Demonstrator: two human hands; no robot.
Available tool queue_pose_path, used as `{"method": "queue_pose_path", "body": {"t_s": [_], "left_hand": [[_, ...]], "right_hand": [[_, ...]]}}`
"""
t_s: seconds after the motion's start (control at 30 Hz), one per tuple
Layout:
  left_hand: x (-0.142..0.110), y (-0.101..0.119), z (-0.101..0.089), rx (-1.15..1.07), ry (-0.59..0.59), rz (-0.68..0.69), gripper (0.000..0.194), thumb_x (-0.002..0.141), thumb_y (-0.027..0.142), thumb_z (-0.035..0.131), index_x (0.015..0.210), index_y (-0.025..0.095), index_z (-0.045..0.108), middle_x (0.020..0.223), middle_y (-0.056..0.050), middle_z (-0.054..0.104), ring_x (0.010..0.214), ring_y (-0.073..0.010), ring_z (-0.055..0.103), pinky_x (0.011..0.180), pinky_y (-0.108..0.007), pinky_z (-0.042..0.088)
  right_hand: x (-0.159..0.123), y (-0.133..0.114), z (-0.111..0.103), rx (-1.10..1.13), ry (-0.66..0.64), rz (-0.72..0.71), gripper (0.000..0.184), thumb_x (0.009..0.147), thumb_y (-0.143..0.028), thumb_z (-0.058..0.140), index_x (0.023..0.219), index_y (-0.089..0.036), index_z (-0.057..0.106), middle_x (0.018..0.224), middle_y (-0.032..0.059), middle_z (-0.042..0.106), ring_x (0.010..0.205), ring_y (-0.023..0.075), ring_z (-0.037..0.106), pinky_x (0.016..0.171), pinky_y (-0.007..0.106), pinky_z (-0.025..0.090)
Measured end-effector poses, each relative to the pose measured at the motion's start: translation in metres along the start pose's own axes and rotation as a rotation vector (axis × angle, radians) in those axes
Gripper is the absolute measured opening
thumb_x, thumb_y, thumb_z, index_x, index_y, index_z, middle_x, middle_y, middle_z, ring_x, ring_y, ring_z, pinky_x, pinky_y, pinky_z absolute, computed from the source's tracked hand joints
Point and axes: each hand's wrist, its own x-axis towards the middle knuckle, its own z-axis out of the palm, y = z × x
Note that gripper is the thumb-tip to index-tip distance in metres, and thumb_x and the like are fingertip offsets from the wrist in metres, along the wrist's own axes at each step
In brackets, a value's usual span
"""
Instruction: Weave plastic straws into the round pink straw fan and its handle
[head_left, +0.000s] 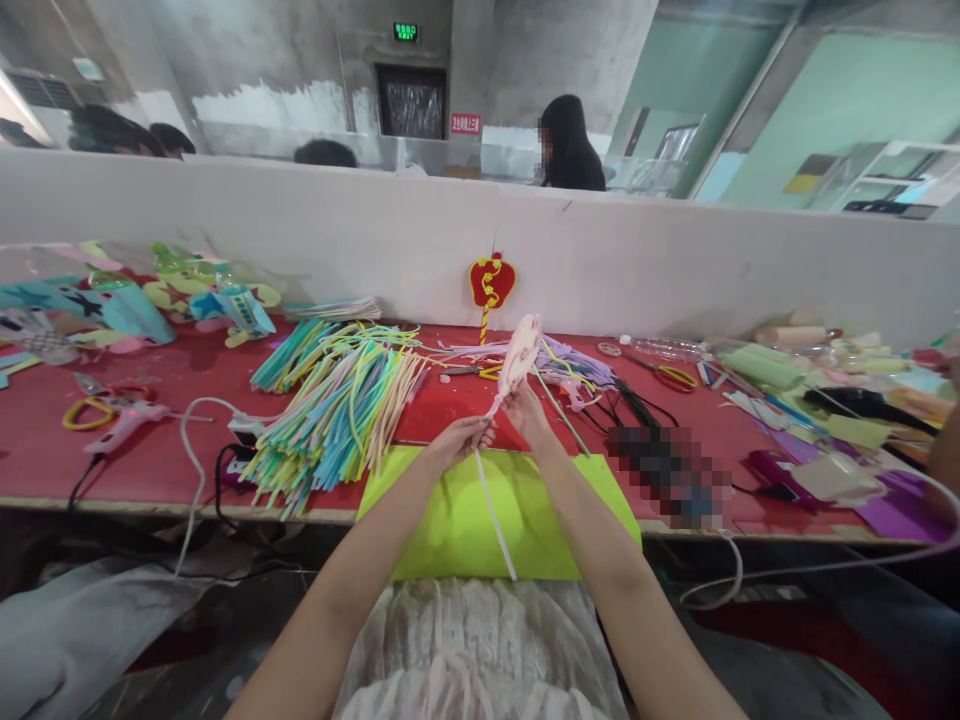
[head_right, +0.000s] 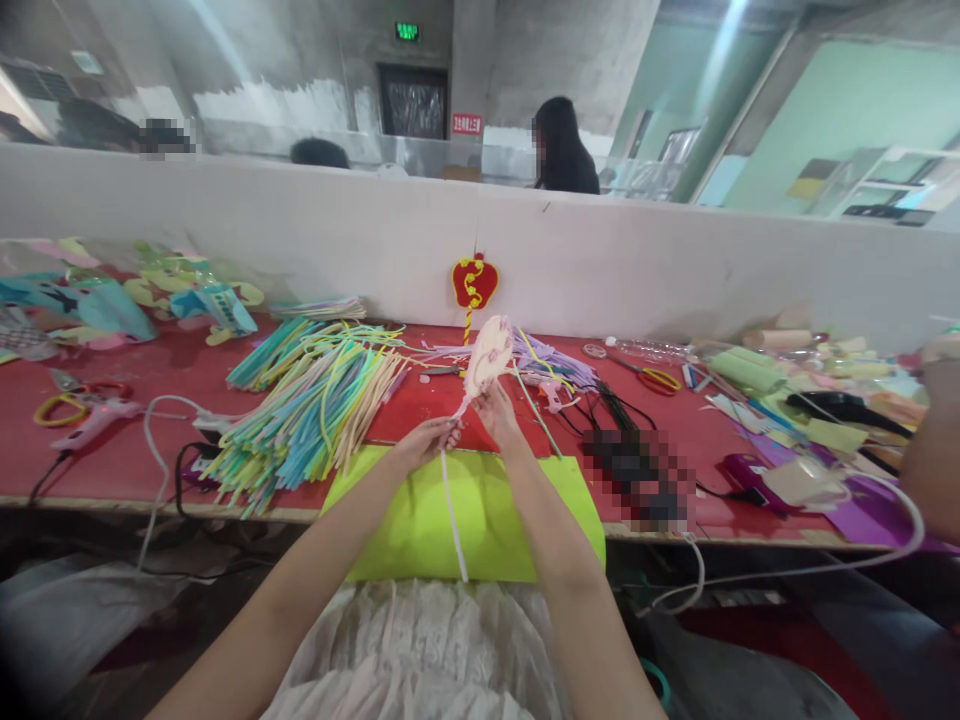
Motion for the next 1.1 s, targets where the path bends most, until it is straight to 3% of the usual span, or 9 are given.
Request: {"method": "queue_pose_path", "body": {"t_s": [0.2, 0.43, 0.6, 0.7, 0.83, 0.93, 1.1], "left_hand": [[0.005, -0.002, 0.003, 0.156, 0.121, 0.076, 0.031, 0.062, 0.032, 0.069, 0.08, 0.009, 0.058, 0.067, -0.005, 0.064, 0.058, -0.0096, 0.059, 0.062, -0.023, 0.047], [0.012, -0.005, 0.002, 0.241, 0.189, 0.069, 0.034, 0.062, 0.037, 0.068, 0.079, 0.01, 0.057, 0.066, -0.006, 0.066, 0.06, -0.0131, 0.062, 0.067, -0.028, 0.049], [0.013, -0.01, 0.001, 0.382, 0.123, 0.008, 0.027, 0.066, 0.035, 0.064, 0.076, 0.012, 0.054, 0.067, -0.006, 0.067, 0.061, -0.0127, 0.062, 0.066, -0.027, 0.048], [0.011, -0.012, 0.002, 0.481, 0.089, 0.031, 0.027, 0.071, 0.039, 0.057, 0.076, 0.013, 0.055, 0.069, -0.005, 0.066, 0.061, -0.0129, 0.061, 0.064, -0.027, 0.048], [0.007, -0.01, 0.002, 0.777, 0.186, 0.192, 0.03, 0.078, 0.041, 0.045, 0.073, 0.015, 0.058, 0.065, -0.002, 0.064, 0.061, -0.0128, 0.058, 0.061, -0.024, 0.044], [0.006, -0.008, -0.001, 1.088, 0.284, 0.346, 0.025, 0.076, 0.037, 0.047, 0.073, 0.018, 0.063, 0.07, -0.002, 0.064, 0.066, -0.013, 0.056, 0.063, -0.022, 0.04], [0.007, -0.011, -0.009, 1.306, 0.405, 0.343, 0.026, 0.077, 0.037, 0.047, 0.079, 0.018, 0.064, 0.074, -0.004, 0.064, 0.066, -0.0142, 0.055, 0.064, -0.023, 0.038]], "right_hand": [[-0.005, 0.003, -0.011, 0.053, 0.07, 0.079, 0.016, 0.065, -0.03, 0.062, 0.078, -0.023, 0.057, 0.08, -0.002, 0.065, 0.07, 0.0133, 0.062, 0.068, 0.03, 0.053], [-0.023, -0.003, -0.021, 0.001, 0.105, -0.063, 0.044, 0.072, -0.062, 0.041, 0.089, -0.024, 0.055, 0.085, 0.003, 0.065, 0.074, 0.0172, 0.063, 0.061, 0.035, 0.055], [-0.026, 0.001, -0.024, -0.171, 0.189, -0.131, 0.04, 0.06, -0.04, 0.066, 0.094, -0.021, 0.057, 0.094, 0.0014, 0.064, 0.071, 0.0142, 0.06, 0.053, 0.026, 0.053], [-0.019, 0.005, -0.029, -0.22, 0.196, -0.09, 0.039, 0.056, -0.037, 0.069, 0.089, -0.018, 0.06, 0.091, 0.0017, 0.064, 0.069, 0.0128, 0.058, 0.05, 0.024, 0.052], [-0.004, 0.006, -0.033, -0.257, 0.127, -0.026, 0.04, 0.055, -0.037, 0.068, 0.089, -0.017, 0.061, 0.089, 0.0008, 0.064, 0.068, 0.0126, 0.059, 0.051, 0.025, 0.051], [0.005, 0.009, -0.033, -0.321, 0.091, -0.068, 0.042, 0.056, -0.036, 0.067, 0.093, -0.019, 0.059, 0.088, 0.0007, 0.065, 0.069, 0.0133, 0.06, 0.054, 0.027, 0.052], [0.013, 0.018, -0.034, -0.568, 0.122, -0.131, 0.042, 0.053, -0.032, 0.07, 0.091, -0.017, 0.059, 0.076, 0.0018, 0.067, 0.07, 0.0168, 0.061, 0.061, 0.032, 0.052]]}}
